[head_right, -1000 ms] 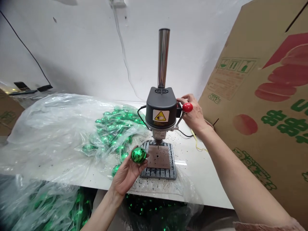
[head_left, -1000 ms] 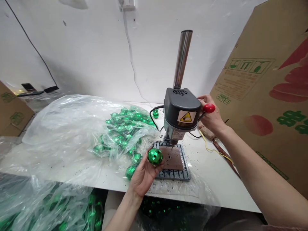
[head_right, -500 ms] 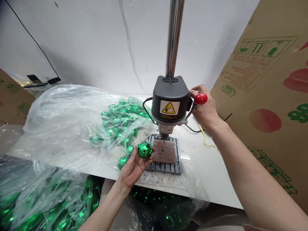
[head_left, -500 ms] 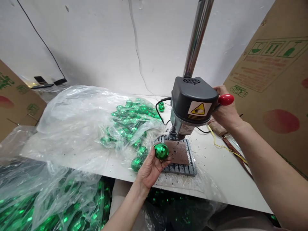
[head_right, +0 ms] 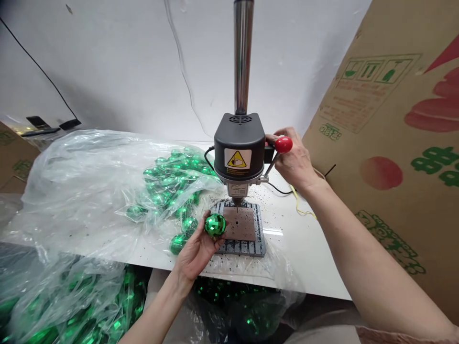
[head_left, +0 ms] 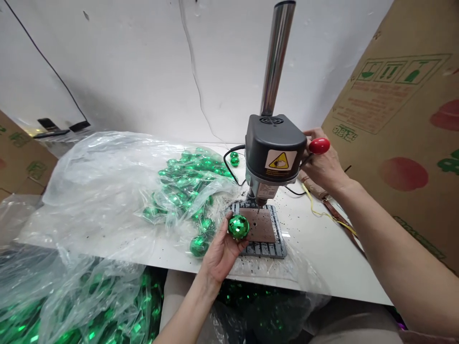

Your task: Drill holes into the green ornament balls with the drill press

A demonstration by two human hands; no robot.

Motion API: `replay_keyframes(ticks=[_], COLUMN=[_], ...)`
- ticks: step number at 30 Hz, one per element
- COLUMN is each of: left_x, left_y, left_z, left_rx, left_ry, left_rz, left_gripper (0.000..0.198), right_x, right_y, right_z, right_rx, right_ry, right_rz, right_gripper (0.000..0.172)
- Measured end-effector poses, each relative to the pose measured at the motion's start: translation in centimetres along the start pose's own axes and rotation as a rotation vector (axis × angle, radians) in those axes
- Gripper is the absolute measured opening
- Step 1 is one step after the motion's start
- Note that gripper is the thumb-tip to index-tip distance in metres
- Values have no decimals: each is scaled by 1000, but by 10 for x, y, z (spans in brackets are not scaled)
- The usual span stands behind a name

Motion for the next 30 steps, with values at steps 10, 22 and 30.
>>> replay_keyframes(ticks=[10, 22, 30], left_x=[6, 21, -10], left_y=[-15, -24, -3], left_z=[5, 21, 0], left_rx=[3, 19, -70], left_ry=[15, 120, 234], left_rz=[74, 10, 189], left_gripper=[39, 44, 51], right_x=[60, 96, 83], right_y=[-155, -222, -203], right_z=[-3, 32, 13], right_rx=[-153, 91, 83], right_ry=[330, 356, 329], right_rz=[141, 140, 103], right_gripper=[15, 38, 29])
Point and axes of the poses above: each hand's wrist, its own y-axis towards the middle knuckle, its own z-axis out of the palm, x = y × z, the point moved 3 cm from there along y, towards the middle knuckle, and after that the axes turned 11 degrees about y, right-handed, at the moved point
